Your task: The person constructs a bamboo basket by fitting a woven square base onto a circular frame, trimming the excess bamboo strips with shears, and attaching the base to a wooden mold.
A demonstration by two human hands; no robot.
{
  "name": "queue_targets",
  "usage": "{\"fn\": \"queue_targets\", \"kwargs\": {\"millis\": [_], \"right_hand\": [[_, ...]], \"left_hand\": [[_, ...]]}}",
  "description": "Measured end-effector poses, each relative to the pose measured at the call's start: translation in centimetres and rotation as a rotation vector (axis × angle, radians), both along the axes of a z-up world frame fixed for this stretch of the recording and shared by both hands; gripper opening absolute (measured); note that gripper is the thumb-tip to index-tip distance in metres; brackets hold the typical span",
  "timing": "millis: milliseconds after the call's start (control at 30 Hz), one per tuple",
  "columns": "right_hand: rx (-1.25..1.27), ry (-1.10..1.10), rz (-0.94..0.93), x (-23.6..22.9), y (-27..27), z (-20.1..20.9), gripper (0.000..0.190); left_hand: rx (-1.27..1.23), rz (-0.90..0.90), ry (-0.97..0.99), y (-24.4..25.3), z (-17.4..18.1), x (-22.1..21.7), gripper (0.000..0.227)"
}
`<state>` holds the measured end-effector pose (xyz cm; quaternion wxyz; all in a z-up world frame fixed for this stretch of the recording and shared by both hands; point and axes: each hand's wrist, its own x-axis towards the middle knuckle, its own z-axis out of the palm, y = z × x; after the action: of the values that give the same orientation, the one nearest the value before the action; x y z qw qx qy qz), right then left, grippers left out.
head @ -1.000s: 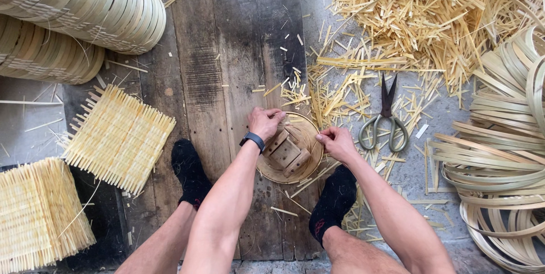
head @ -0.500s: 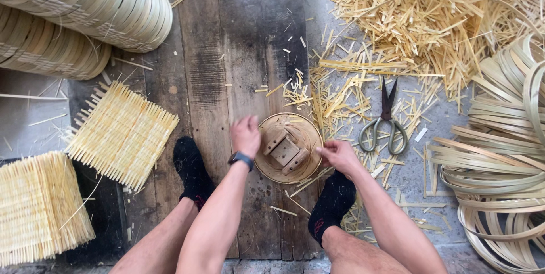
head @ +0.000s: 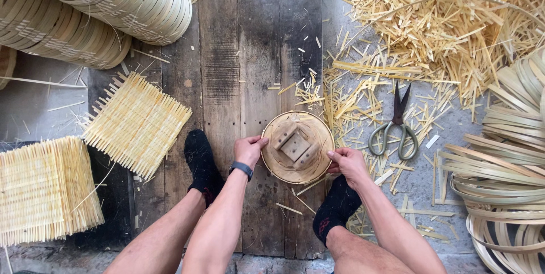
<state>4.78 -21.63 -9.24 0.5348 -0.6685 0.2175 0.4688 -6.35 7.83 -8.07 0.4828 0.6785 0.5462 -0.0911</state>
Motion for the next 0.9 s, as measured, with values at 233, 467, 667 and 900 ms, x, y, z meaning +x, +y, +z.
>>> {"fn": "queue_targets", "kwargs": {"millis": [233,467,667,900], "right_hand": [[0.229,0.058,-0.057,-2.0,1.0,0.1,0.022],[0.120,-0.017,-0.122,-2.7,1.7,-1.3,0.025],[0.195,0.093,-0.201,-0.1,1.5,6.3,0.066],[0.596,-0.016,-0.162,-1.9,3.4,8.3,0.090]], "left_hand": [[-0.797,0.562,-0.238,-8.1,0.7,-4.6,0.036],[-0.562,0.597,-0.195,-10.3,-0.9,-4.0,0.020],[-0.186,0.039,-0.301,-6.7,5.7,-4.3,0.023],[0.200,-0.677,-0.658,-6.1,13.4,0.8,0.068]]}}
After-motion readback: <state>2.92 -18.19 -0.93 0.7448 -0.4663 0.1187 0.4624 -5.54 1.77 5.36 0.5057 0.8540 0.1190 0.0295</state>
